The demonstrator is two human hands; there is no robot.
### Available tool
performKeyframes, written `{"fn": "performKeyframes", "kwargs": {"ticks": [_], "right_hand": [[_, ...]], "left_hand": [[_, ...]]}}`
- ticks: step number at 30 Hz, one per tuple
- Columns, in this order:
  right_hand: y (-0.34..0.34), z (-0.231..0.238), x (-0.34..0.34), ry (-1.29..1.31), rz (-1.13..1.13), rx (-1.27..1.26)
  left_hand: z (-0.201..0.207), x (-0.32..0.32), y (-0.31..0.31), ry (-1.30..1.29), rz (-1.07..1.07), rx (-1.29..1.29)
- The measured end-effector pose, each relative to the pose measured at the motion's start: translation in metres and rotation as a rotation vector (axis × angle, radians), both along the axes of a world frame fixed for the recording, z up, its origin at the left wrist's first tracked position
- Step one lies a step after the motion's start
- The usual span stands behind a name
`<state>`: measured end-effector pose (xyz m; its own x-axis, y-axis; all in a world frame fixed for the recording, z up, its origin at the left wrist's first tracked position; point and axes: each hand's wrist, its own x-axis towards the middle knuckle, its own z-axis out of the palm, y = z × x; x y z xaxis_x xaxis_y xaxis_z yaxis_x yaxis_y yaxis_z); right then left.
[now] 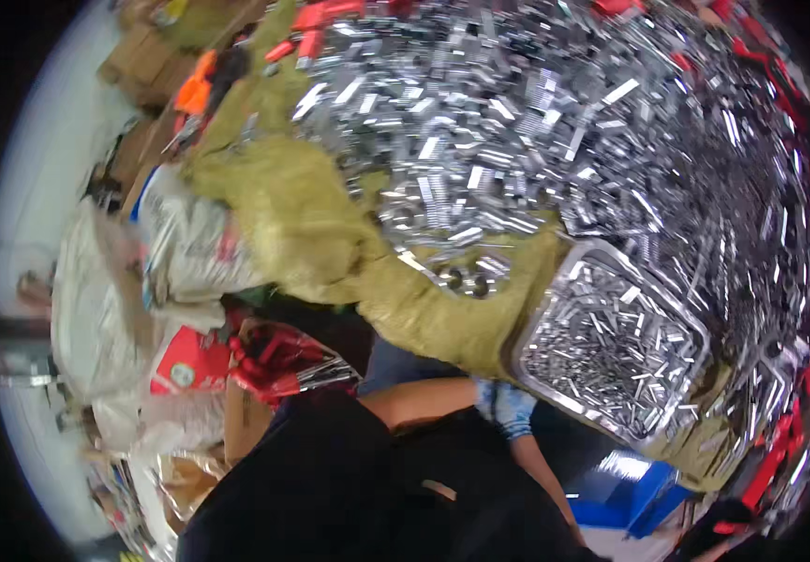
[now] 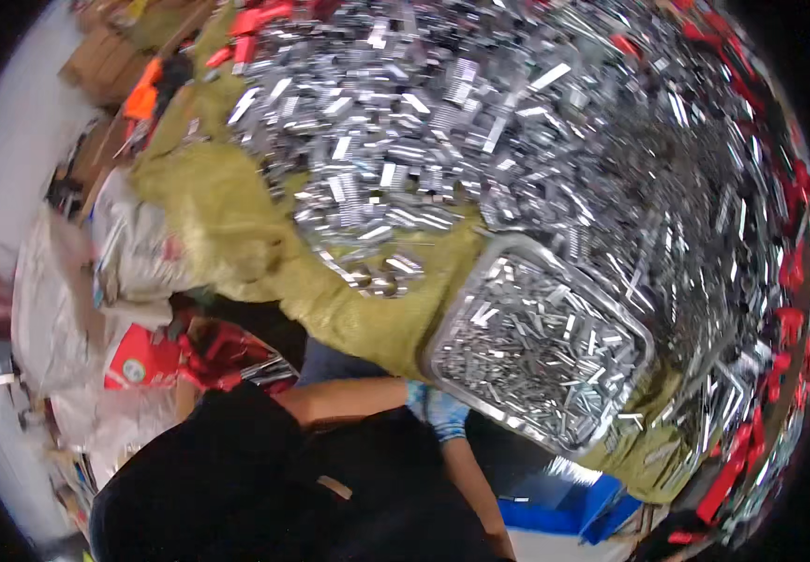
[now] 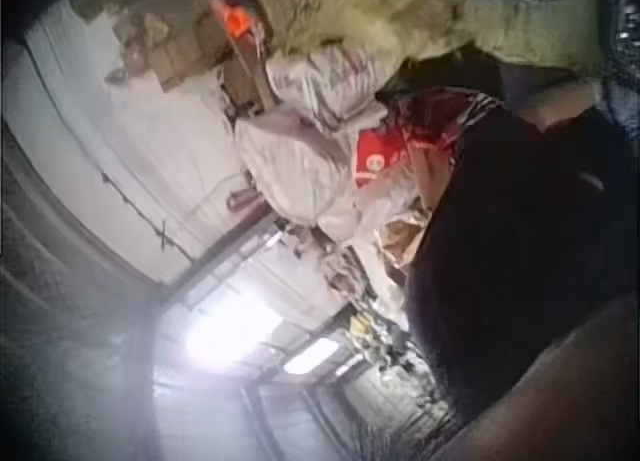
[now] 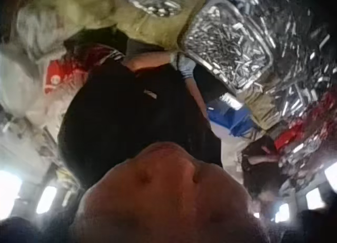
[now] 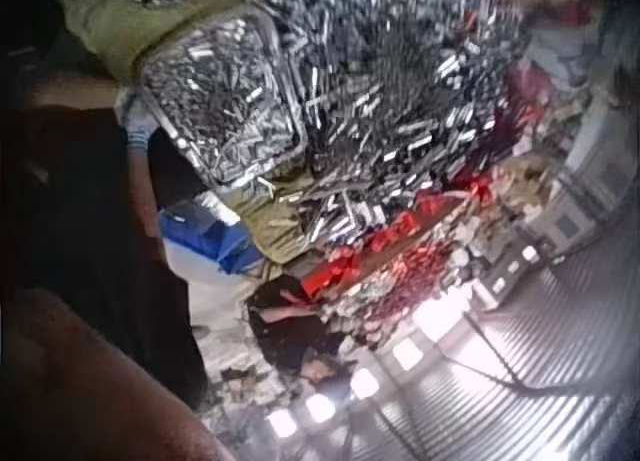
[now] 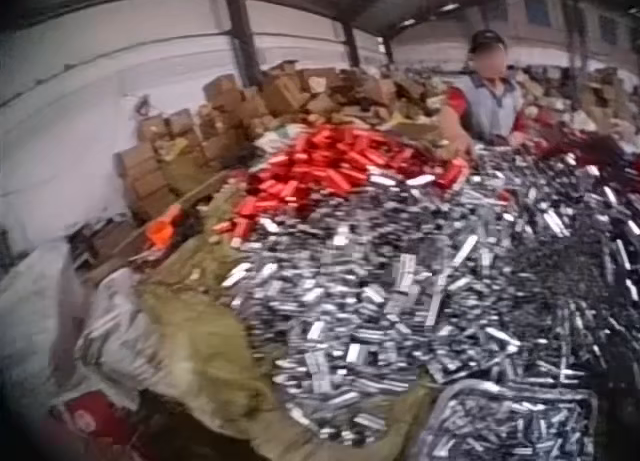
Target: Assembling small metal hardware components with red handles at a manufacturing workstation.
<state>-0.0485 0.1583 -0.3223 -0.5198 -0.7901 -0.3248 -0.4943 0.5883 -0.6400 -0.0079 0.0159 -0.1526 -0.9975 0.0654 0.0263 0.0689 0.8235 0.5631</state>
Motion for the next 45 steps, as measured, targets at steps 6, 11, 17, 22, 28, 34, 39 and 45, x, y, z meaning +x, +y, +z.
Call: {"fn": "performKeyframes", "kwargs": {"ticks": [6, 11, 17, 22, 28, 34, 39, 45], "right_hand": [[0.006, 0.013, -0.044, -1.274, -0.372, -0.131], [-0.007, 0.038, -0.062, -0.742, 0.042, -0.015], [-0.007, 0.038, -0.06, -0.507, 0.284, -0.184], [-0.007, 0.043, -0.062, 0.253, 0.505, -0.319], [0.014, 0.048, -0.052, 0.307, 0.663, 0.134], [0.071, -0.124, -0.091, -0.997, -0.335, -0.398], [0.044, 0.005, -0.059, -1.437, -0.779, -0.394], [0.045, 0.129, -0.049, -0.28, 0.071, -0.297]], "left_hand": [[0.063, 0.048, 0.016, -0.118, 0.267, 0.22], [0.09, 0.101, 0.021, 0.284, 0.545, 0.388], [0.129, 0.177, -0.013, 0.535, 0.721, 0.54], [0.254, 0.287, -0.055, 0.188, 0.694, 0.419], [0.255, 0.334, -0.039, -0.856, 1.031, -0.193], [0.099, 0.34, -0.041, -0.924, 0.721, -0.16], [0.189, 0.186, -0.073, -0.497, 0.618, 0.028], [0.181, 0.012, -0.137, 0.227, 0.622, -0.315]]}}
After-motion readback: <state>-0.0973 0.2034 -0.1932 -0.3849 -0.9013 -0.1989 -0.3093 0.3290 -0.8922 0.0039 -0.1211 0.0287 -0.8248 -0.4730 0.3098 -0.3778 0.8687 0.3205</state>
